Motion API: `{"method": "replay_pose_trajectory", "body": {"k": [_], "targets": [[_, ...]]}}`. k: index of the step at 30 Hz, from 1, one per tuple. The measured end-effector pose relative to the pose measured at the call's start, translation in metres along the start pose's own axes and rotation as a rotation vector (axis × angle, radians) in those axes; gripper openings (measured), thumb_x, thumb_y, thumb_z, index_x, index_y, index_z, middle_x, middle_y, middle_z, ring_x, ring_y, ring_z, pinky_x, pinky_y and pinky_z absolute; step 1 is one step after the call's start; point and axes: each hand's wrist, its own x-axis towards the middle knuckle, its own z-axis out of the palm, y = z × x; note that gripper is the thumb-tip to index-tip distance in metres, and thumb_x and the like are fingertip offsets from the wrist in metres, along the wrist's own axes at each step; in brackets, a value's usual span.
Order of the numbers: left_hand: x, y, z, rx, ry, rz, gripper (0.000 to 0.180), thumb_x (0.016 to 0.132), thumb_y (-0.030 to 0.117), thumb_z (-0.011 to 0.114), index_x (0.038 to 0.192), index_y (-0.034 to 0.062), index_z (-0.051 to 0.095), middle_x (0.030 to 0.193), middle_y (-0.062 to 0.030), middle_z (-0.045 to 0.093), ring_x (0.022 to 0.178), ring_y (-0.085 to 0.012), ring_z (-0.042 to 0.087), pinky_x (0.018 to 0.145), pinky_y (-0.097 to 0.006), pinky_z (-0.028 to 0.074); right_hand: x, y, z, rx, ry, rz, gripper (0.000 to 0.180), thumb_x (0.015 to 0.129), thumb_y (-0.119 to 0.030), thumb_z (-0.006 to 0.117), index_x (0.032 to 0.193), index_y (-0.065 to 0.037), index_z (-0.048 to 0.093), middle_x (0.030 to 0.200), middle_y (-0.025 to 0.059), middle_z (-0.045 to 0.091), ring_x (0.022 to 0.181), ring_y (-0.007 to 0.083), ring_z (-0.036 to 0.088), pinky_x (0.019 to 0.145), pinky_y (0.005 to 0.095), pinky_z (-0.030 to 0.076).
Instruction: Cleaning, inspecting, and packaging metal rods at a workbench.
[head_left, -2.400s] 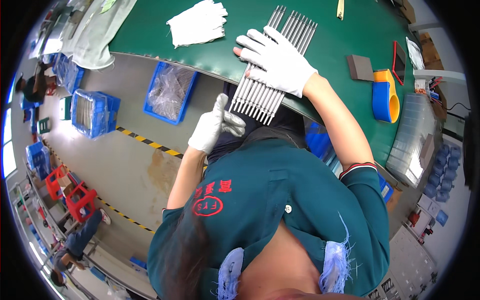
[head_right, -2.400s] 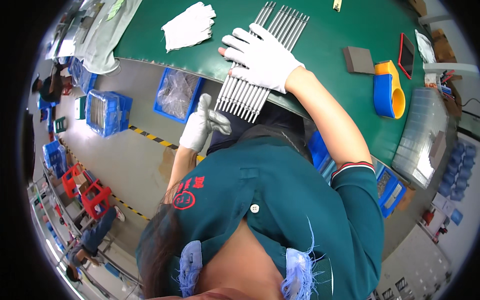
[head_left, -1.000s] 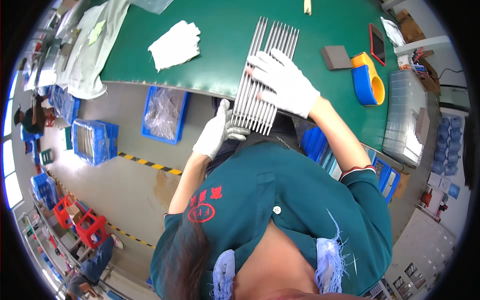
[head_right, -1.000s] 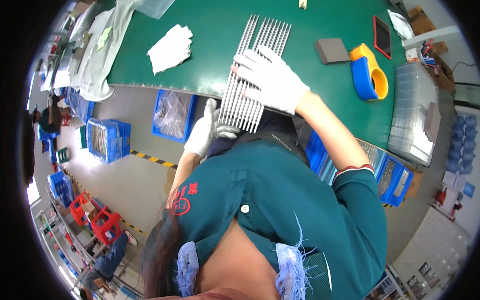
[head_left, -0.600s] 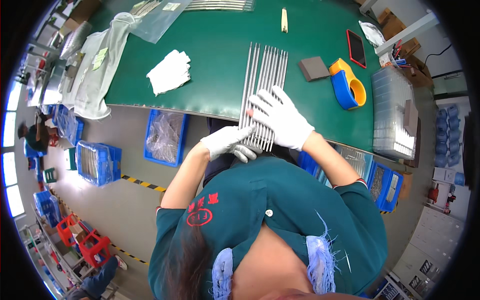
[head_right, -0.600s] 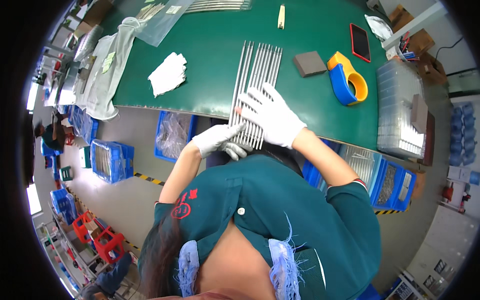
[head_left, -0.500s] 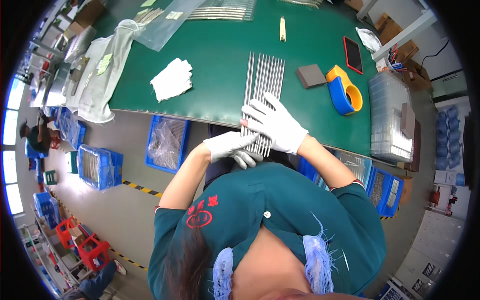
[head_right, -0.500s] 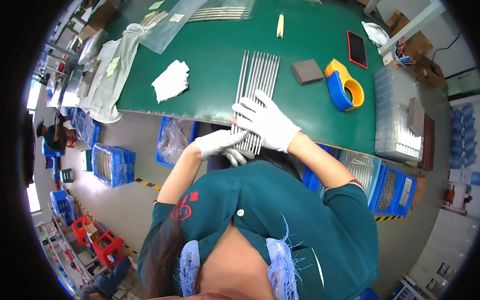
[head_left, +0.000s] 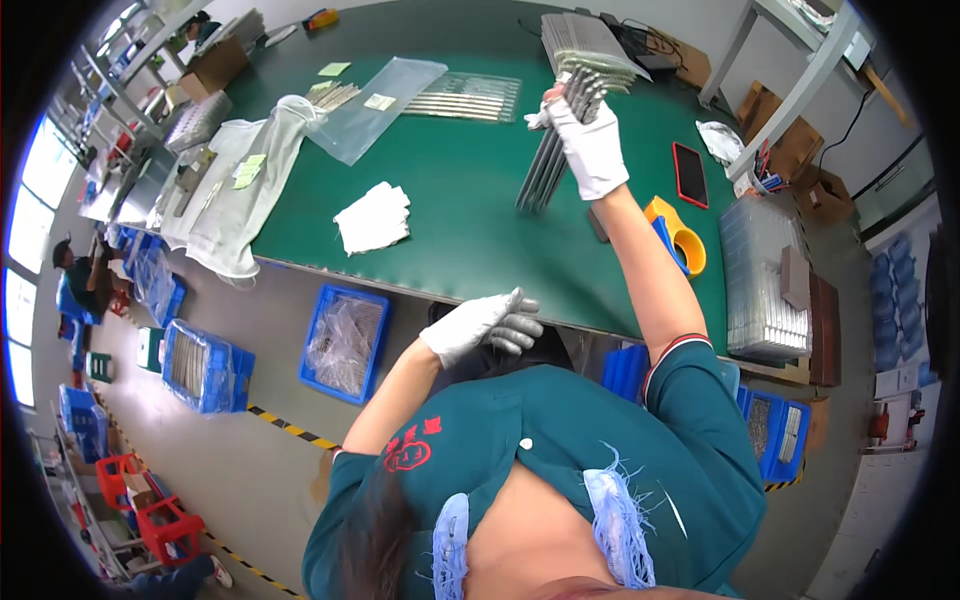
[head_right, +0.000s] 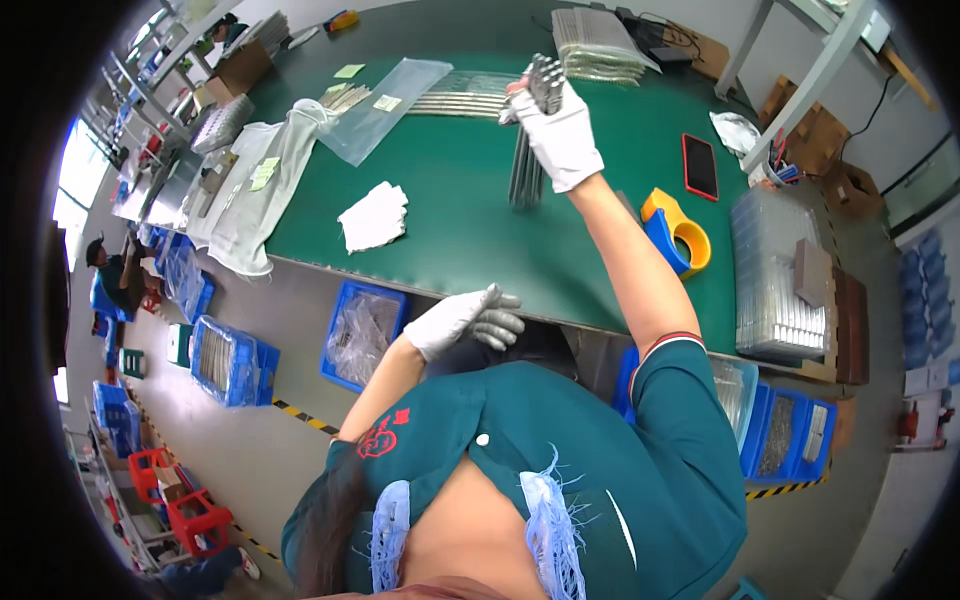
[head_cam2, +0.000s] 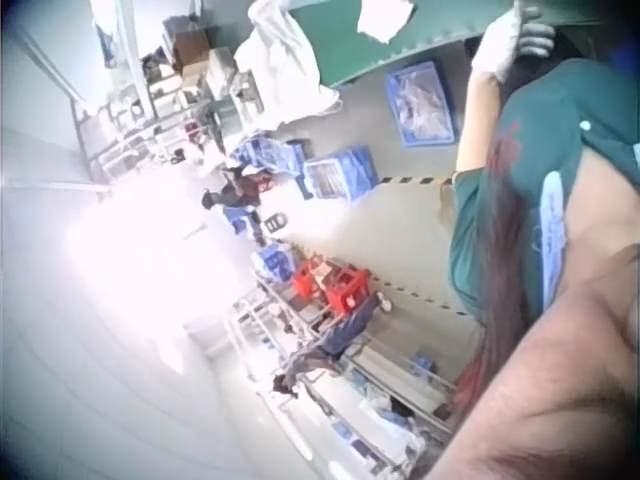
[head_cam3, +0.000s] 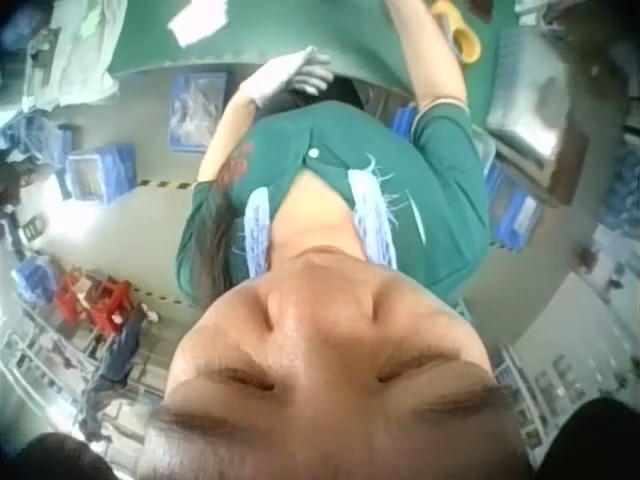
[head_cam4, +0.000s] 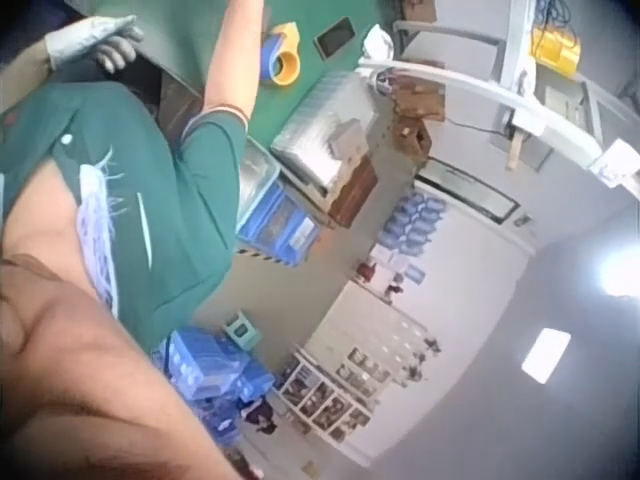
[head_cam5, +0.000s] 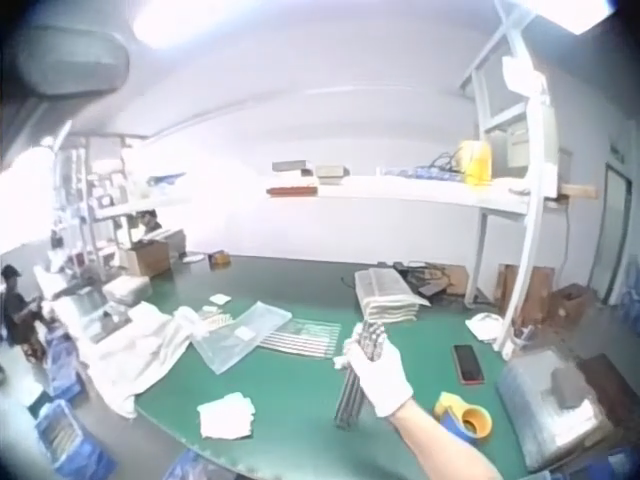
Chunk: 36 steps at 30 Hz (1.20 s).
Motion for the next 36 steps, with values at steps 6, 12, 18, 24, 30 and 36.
{"method": "replay_pose_trajectory", "body": {"k": [6,12,18,24,30,36], "targets": [[0.005,-0.011,-0.018,-0.133,0.167,0.066,0.059,0.092,0.047,0.047,0.122,-0.0039,0.044,0.099,-0.0149,0.061,0.081,-0.0193,0.062,0.074,-0.031,0.053,0.007,-0.007,-0.001,0.128,-0.122,0.313,0.023,0.086,-0.02,0.063,0.097,-0.001,0.056,0.081,0.0033,0.06,0.074,0.0127,0.061,0.072,0.0269,0.051],[0.002,0.029,-0.013,0.056,0.371,0.291,0.045,0.096,0.038,0.044,0.116,-0.0009,0.053,0.096,-0.0093,0.064,0.084,-0.0144,0.062,0.075,-0.025,0.05,-0.002,0.008,-0.008,0.179,-0.164,0.354,0.022,0.084,-0.019,0.064,0.095,-0.002,0.055,0.079,0.0041,0.058,0.073,0.0157,0.062,0.072,0.0317,0.053],[0.031,0.073,-0.019,0.603,0.793,0.994,0.047,0.082,0.024,0.068,0.12,0.0007,0.053,0.11,-0.0107,0.06,0.099,-0.0183,0.06,0.087,-0.028,0.046,-0.018,0.032,-0.006,0.094,-0.366,0.418,0.031,0.083,-0.025,0.065,0.102,-0.003,0.056,0.086,0.0009,0.058,0.081,0.0128,0.059,0.079,0.0279,0.047],[0.049,0.131,0.023,0.656,0.709,0.888,0.061,0.075,0.029,0.074,0.122,-0.001,0.047,0.105,-0.012,0.062,0.092,-0.0176,0.061,0.08,-0.028,0.049,-0.057,0.104,-0.007,-0.142,-0.44,0.259,0.054,0.074,-0.014,0.074,0.12,0.0,0.051,0.109,0.0073,0.061,0.104,0.0167,0.055,0.094,0.0304,0.042],[0.095,0.096,-0.004,0.393,0.711,1.076,0.02,0.082,0.007,0.065,0.098,0.0031,0.053,0.078,-0.0008,0.058,0.061,-0.0092,0.057,0.058,-0.025,0.049,-0.084,0.103,-0.013,-0.387,-0.499,0.429,0.051,0.076,-0.019,0.071,0.122,-0.005,0.053,0.113,0.0087,0.062,0.108,0.018,0.057,0.093,0.0305,0.042],[0.066,0.075,-0.008,1.044,0.909,1.396,0.019,0.082,-0.003,0.059,0.097,0.003,0.048,0.086,-0.0033,0.053,0.081,-0.0107,0.056,0.074,-0.027,0.049,-0.064,0.099,-0.023,-0.992,-0.43,-0.142,0.021,0.077,-0.028,0.063,0.091,-0.013,0.061,0.082,0.0092,0.063,0.077,0.0312,0.06,0.066,0.04,0.05]]}}
